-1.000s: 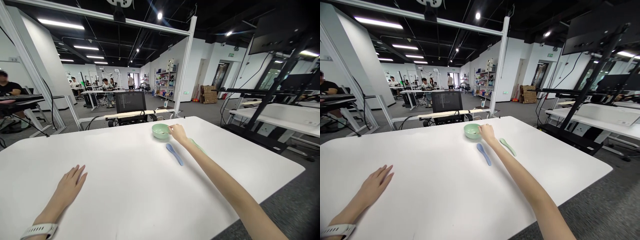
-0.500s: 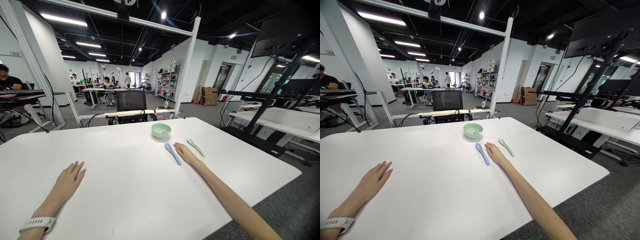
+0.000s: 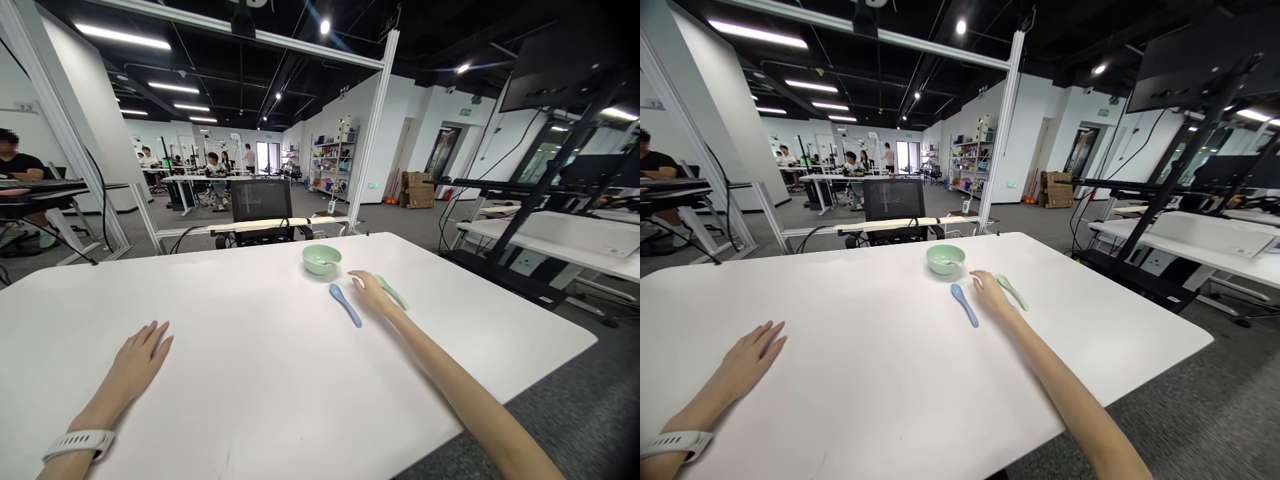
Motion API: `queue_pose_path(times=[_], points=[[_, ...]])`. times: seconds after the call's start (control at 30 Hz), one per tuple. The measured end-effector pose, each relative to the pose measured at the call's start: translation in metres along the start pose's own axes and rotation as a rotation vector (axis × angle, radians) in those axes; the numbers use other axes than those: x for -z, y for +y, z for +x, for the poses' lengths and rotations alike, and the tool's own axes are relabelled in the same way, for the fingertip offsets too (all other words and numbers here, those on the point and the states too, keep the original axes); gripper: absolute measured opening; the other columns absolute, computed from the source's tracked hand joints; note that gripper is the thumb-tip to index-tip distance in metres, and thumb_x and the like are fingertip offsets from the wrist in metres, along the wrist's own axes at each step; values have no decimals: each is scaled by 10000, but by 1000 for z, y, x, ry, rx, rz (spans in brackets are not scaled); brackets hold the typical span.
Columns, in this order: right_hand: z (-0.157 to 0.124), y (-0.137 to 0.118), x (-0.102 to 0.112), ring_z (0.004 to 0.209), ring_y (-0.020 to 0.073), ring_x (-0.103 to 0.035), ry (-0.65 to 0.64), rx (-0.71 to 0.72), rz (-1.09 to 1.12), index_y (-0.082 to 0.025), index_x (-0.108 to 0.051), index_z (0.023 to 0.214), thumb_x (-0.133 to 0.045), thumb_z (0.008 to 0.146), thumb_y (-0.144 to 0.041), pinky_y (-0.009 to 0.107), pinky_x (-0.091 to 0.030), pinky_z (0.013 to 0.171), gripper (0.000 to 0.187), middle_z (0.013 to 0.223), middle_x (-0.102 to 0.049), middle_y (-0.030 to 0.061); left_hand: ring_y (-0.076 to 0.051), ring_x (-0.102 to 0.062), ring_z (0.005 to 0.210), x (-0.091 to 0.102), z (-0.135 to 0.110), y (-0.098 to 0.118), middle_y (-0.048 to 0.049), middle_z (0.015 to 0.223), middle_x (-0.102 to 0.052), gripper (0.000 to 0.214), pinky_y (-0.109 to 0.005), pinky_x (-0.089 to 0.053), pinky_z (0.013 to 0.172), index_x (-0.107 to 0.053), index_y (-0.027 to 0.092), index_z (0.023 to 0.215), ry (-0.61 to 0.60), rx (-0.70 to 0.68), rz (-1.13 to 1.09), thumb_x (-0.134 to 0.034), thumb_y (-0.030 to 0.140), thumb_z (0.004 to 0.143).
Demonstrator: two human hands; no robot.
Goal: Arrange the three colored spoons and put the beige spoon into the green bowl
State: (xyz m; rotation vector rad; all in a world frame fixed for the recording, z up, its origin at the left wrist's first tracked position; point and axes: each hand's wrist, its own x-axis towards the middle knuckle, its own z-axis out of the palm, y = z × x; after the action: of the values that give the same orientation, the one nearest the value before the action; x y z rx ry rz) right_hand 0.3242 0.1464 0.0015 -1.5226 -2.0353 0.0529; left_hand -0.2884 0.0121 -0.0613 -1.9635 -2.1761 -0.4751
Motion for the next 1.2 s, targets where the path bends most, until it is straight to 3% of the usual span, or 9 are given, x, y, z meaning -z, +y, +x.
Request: queue_pose_path(times=[0.13, 0.33, 0.5, 0.67, 0.8, 0.87, 0.97, 1.07, 1.2], points=[[54, -31, 18, 1215, 258, -646, 17, 18, -81, -95, -700, 1319, -428, 1019, -169, 358, -465, 1081, 412, 1286, -720, 187, -359, -515, 1463, 0, 0, -2, -193, 1545, -585, 787, -520, -429, 1193, -597, 103, 1446, -15, 8, -3, -287, 574, 896], [123, -72, 22, 1071, 248, -719, -379, -101, -324, -146, -773, 1266, -563, 995, -248, 279, -487, 924, 357, 1122, -798, 142, -344, -517, 1461, 0, -2, 1, -179, 1536, -599, 770, -515, -424, 1200, -608, 114, 1440, 6, 2, 2, -277, 561, 907], [138, -77, 8, 951, 252, -755, -480, -168, -339, -162, -837, 1122, -714, 908, -266, 272, -501, 811, 268, 952, -813, 124, -343, -525, 1451, 4, -5, 6, -187, 1535, -599, 741, -530, -427, 1199, -616, 116, 1433, 22, 13, -2, -282, 541, 926], [138, -83, 13, 1079, 239, -717, -428, -163, -319, -146, -763, 1267, -669, 933, -236, 247, -485, 854, 359, 1203, -777, 128, -348, -504, 1470, 9, -6, 10, -188, 1553, -580, 746, -533, -415, 1209, -604, 109, 1447, -13, 11, -7, -280, 541, 934], [116, -104, 21, 1036, 242, -692, -133, -50, -186, -89, -658, 1324, -526, 979, -165, 284, -453, 881, 377, 1110, -770, 159, -357, -498, 1476, 8, -6, 10, -199, 1559, -570, 757, -529, -409, 1213, -596, 92, 1451, -19, 12, -7, -283, 546, 932], [90, -121, 16, 942, 231, -676, -62, 8, -76, -103, -633, 1269, -495, 958, -119, 299, -447, 846, 340, 1006, -760, 134, -348, -503, 1474, 7, -5, 9, -188, 1552, -581, 747, -524, -409, 1213, -597, 104, 1451, -5, 10, -4, -290, 540, 928], [37, -151, -7, 846, 212, -638, -89, -2, 114, -154, -594, 1143, -455, 968, -134, 304, -440, 789, 225, 919, -708, 81, -335, -515, 1467, 5, -5, 8, -172, 1533, -605, 727, -519, -413, 1210, -604, 123, 1445, 11, 8, 1, -308, 522, 914], [-15, -181, -35, 854, 203, -610, -147, -18, 226, -196, -538, 1014, -464, 962, -132, 298, -429, 776, 111, 960, -661, 78, -337, -516, 1467, 4, -4, 8, -174, 1534, -603, 739, -516, -412, 1211, -603, 115, 1443, 10, 15, 3, -304, 529, 908], [-53, -208, -54, 918, 218, -593, -200, -46, 252, -216, -474, 962, -446, 933, -72, 310, -425, 808, 150, 1015, -632, 98, -341, -520, 1461, 6, -5, 8, -181, 1531, -604, 736, -520, -420, 1205, -619, 109, 1422, 21, 2, -9, -297, 531, 913]])
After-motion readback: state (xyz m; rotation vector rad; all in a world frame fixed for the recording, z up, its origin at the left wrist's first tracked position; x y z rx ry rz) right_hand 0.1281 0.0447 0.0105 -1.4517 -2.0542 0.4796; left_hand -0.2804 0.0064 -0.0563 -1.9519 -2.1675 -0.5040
